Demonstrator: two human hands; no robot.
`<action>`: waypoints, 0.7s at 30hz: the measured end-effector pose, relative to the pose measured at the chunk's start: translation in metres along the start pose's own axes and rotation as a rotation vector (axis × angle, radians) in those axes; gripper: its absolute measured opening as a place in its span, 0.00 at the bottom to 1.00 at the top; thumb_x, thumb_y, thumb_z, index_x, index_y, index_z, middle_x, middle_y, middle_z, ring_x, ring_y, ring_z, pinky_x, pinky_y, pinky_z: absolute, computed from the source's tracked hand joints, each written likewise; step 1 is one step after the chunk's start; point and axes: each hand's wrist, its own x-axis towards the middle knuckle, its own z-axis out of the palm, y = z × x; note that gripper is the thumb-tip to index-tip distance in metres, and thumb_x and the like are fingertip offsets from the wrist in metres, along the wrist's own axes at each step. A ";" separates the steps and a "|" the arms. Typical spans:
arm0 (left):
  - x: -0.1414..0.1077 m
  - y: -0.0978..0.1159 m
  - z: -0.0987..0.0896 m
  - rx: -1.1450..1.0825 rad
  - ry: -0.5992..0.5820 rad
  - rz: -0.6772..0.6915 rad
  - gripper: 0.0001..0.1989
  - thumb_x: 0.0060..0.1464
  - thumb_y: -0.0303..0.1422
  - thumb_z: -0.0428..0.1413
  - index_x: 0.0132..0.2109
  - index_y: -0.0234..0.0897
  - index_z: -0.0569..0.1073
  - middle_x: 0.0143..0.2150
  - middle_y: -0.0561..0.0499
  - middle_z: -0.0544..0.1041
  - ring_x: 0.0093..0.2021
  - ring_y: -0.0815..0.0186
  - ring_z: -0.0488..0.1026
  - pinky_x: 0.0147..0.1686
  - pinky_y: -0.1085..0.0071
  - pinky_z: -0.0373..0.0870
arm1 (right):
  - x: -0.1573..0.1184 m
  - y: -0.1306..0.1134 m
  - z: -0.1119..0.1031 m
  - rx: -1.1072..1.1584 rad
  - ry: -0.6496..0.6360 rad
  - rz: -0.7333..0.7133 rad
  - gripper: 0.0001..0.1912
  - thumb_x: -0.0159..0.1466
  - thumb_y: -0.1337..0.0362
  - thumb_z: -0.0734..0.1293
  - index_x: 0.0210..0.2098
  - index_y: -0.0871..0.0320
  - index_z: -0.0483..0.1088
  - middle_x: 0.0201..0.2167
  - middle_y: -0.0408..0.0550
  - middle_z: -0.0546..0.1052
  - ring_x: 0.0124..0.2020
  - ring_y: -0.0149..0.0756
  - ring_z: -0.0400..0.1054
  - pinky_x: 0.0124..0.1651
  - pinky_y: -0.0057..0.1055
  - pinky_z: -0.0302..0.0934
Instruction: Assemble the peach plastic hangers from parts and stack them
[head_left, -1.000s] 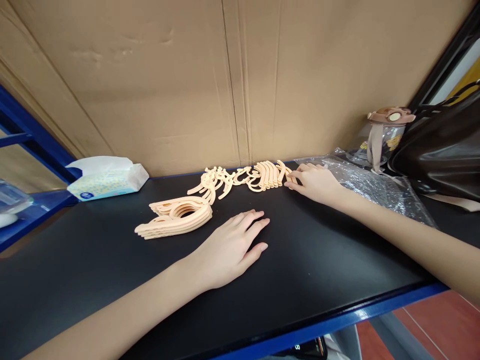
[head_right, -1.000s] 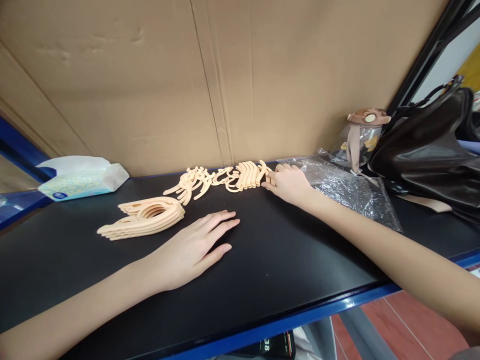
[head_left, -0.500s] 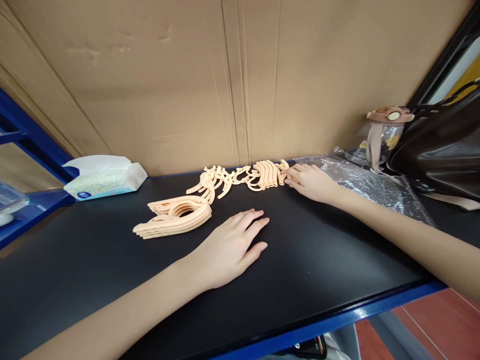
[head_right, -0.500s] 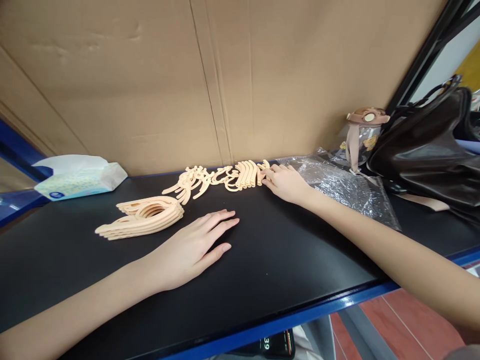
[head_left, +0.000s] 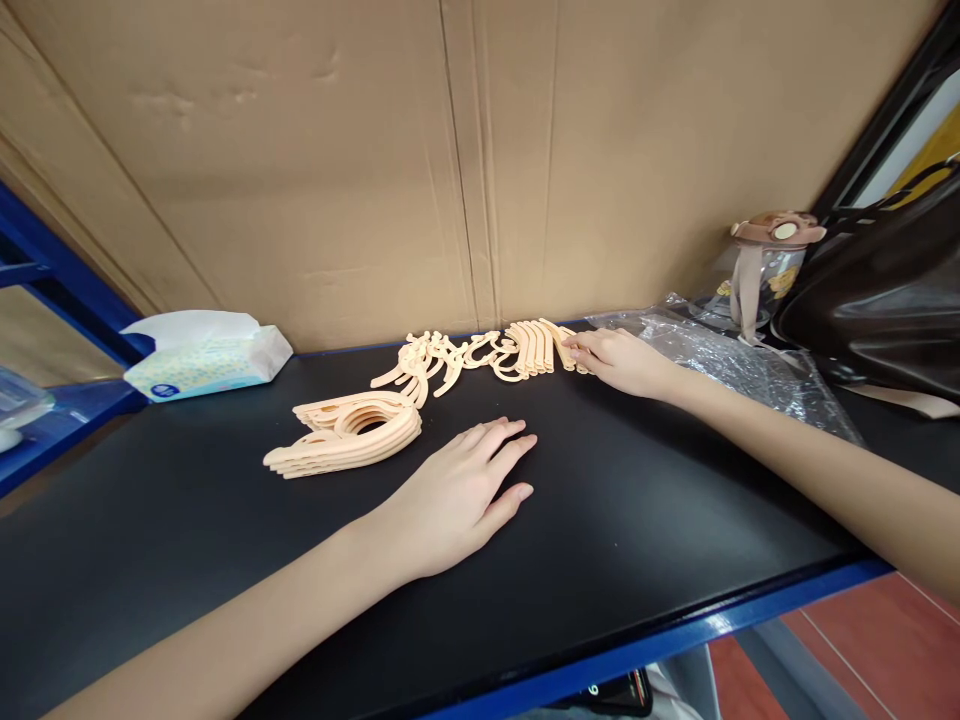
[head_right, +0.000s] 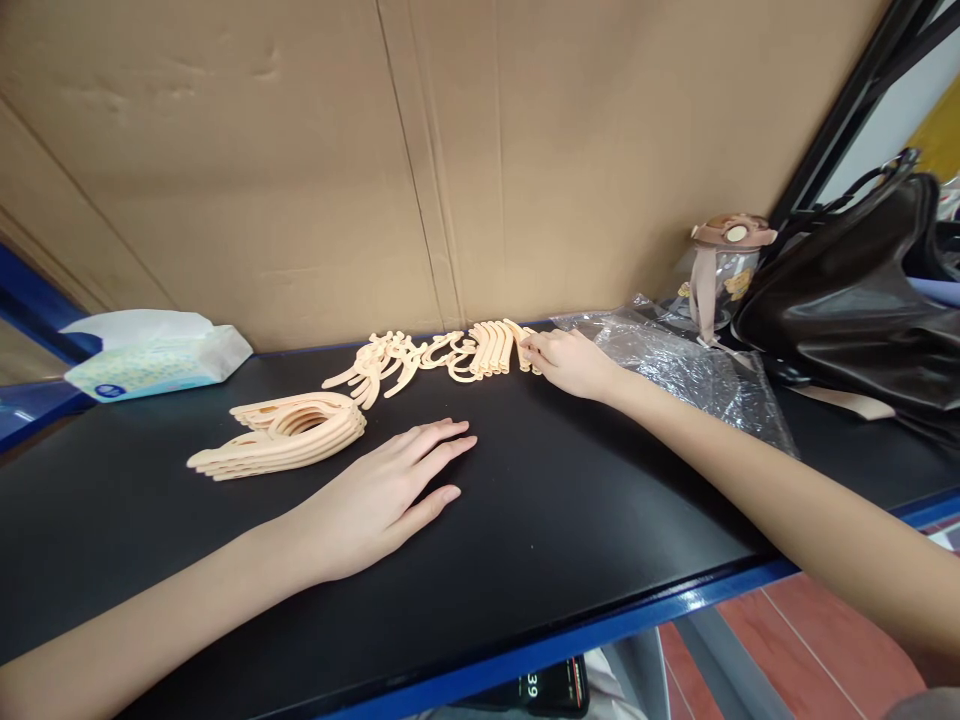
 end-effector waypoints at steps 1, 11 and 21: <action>0.000 0.000 0.000 0.000 0.000 0.001 0.23 0.66 0.40 0.42 0.64 0.37 0.59 0.65 0.44 0.60 0.65 0.56 0.55 0.61 0.57 0.58 | 0.000 0.000 0.000 0.010 -0.008 -0.017 0.23 0.70 0.59 0.47 0.51 0.61 0.68 0.50 0.54 0.74 0.49 0.44 0.68 0.47 0.40 0.59; 0.000 0.000 0.000 0.011 -0.007 0.002 0.23 0.66 0.40 0.41 0.64 0.36 0.58 0.65 0.44 0.60 0.65 0.56 0.55 0.61 0.57 0.58 | 0.000 -0.002 0.004 0.003 0.020 -0.046 0.23 0.70 0.56 0.49 0.53 0.60 0.67 0.52 0.54 0.72 0.52 0.48 0.64 0.51 0.45 0.56; -0.001 0.000 0.000 0.023 -0.013 -0.004 0.23 0.66 0.40 0.42 0.64 0.36 0.58 0.66 0.45 0.59 0.65 0.57 0.54 0.62 0.58 0.56 | -0.001 -0.001 0.012 -0.088 0.071 -0.066 0.28 0.69 0.50 0.48 0.48 0.61 0.71 0.50 0.57 0.73 0.51 0.51 0.63 0.52 0.46 0.54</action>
